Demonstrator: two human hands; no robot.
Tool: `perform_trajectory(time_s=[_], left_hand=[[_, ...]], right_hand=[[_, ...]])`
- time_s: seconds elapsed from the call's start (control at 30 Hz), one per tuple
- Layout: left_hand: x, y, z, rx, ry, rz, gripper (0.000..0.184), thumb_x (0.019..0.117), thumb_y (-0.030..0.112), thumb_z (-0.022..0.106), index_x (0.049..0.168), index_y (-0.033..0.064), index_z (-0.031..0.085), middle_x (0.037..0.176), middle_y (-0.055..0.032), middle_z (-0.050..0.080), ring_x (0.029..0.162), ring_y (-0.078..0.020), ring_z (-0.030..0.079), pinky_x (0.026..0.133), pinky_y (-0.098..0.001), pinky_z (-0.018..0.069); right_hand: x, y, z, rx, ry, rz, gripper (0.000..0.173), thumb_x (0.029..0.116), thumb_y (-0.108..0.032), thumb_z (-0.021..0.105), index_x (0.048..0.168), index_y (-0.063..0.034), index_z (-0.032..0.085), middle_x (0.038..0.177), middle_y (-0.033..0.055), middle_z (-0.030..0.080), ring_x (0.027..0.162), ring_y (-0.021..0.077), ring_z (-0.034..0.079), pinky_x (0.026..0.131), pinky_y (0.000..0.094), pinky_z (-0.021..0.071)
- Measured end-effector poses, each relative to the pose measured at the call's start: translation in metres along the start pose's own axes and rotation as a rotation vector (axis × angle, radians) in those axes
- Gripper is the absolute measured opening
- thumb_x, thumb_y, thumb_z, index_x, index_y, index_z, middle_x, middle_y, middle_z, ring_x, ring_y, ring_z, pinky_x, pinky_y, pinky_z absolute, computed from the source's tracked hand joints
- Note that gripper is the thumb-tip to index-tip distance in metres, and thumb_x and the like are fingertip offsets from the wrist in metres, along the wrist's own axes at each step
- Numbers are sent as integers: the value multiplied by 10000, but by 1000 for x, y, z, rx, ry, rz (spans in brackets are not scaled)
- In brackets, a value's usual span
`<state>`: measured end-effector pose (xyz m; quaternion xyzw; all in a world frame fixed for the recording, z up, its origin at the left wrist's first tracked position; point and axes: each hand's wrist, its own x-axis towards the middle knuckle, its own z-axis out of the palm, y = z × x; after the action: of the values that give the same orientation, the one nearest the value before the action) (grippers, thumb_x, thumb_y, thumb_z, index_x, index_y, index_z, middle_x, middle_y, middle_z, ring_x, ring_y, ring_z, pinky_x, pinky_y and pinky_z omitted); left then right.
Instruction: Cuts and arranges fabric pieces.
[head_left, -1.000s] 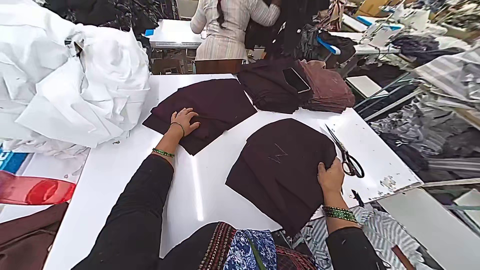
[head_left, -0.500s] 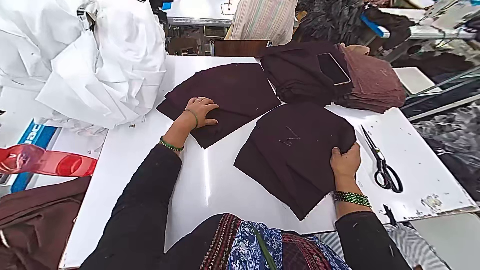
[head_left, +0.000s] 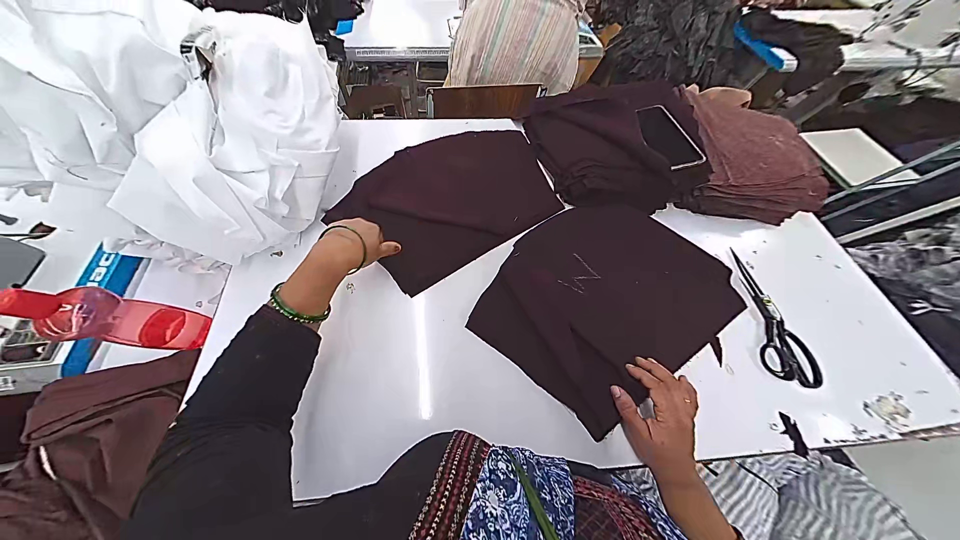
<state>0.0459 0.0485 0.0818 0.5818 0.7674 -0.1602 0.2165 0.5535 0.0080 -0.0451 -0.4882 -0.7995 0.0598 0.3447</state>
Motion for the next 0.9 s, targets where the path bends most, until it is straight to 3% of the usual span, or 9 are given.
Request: perform_trajectory(time_s=[0.07, 0.17, 0.23, 0.3, 0.37, 0.47, 0.57, 0.73, 0.9], left_hand=[[13, 10, -8, -71, 173, 85, 503, 1091, 394, 468, 1027, -41, 713, 1090, -285, 692, 1120, -470, 647, 940, -678, 467], [41, 35, -28, -347, 363, 236, 377, 1091, 208, 502, 1350, -43, 608, 1347, -289, 608, 1306, -446, 557, 1110, -602, 395], [88, 43, -33, -418, 474, 178, 529, 1060, 255, 569, 1503, -13, 461, 1490, -280, 501, 1397, -447, 474, 1147, -617, 358], [138, 39, -34, -384, 472, 47, 734, 981, 371, 686, 1556, 20, 393, 1510, -281, 476, 1405, -460, 453, 1131, -657, 350], [154, 33, -44, -375, 337, -23, 722, 940, 411, 733, 1497, 29, 477, 1474, -279, 514, 1404, -465, 450, 1122, -681, 339], [145, 16, -57, -369, 191, 124, 614, 984, 322, 696, 1462, -15, 508, 1466, -290, 520, 1408, -425, 470, 1164, -603, 338], [115, -2, -48, -519, 238, 348, 514, 986, 231, 704, 1326, -123, 552, 1321, -345, 573, 1266, -428, 551, 1099, -563, 384], [56, -20, 15, -677, 229, 421, 324, 943, 113, 738, 1196, -70, 651, 1124, -224, 695, 1082, -288, 661, 1011, -491, 481], [16, -19, 74, -574, 400, 446, 218, 946, -13, 636, 1138, -38, 736, 1141, -246, 686, 1130, -368, 642, 1043, -511, 462]], right_hand=[[4, 0, 3, 1, -14, 1, 652, 983, -552, 456, 1093, 30, 728, 1221, 272, 679, 1249, 465, 586, 1101, 689, 284], [6, 3, 6, -35, 15, -35, 664, 987, -569, 450, 1077, 26, 730, 1197, 263, 693, 1210, 461, 617, 1071, 681, 347], [8, 3, 5, -48, -3, -45, 629, 981, -537, 478, 1077, 33, 728, 1197, 268, 690, 1207, 461, 618, 1072, 682, 344], [8, -1, 0, -39, -72, -23, 558, 967, -445, 547, 1090, 71, 721, 1210, 296, 677, 1215, 502, 603, 1069, 720, 327], [9, 0, -3, -36, -115, -8, 502, 958, -381, 595, 1093, 87, 717, 1218, 303, 674, 1213, 515, 601, 1070, 718, 336], [11, 2, -2, -15, -139, 8, 472, 961, -362, 610, 1097, 76, 719, 1223, 299, 674, 1213, 502, 604, 1083, 689, 342], [12, 3, -2, -15, -130, 1, 500, 950, -389, 614, 1091, 79, 723, 1225, 303, 672, 1217, 507, 600, 1085, 701, 332], [4, 8, 7, -69, -16, -80, 666, 946, -586, 487, 1050, 22, 739, 1200, 262, 692, 1207, 458, 618, 1059, 663, 373], [9, 8, 7, -57, -38, -113, 708, 930, -609, 468, 1060, 32, 739, 1197, 258, 696, 1197, 465, 621, 1062, 655, 364]])
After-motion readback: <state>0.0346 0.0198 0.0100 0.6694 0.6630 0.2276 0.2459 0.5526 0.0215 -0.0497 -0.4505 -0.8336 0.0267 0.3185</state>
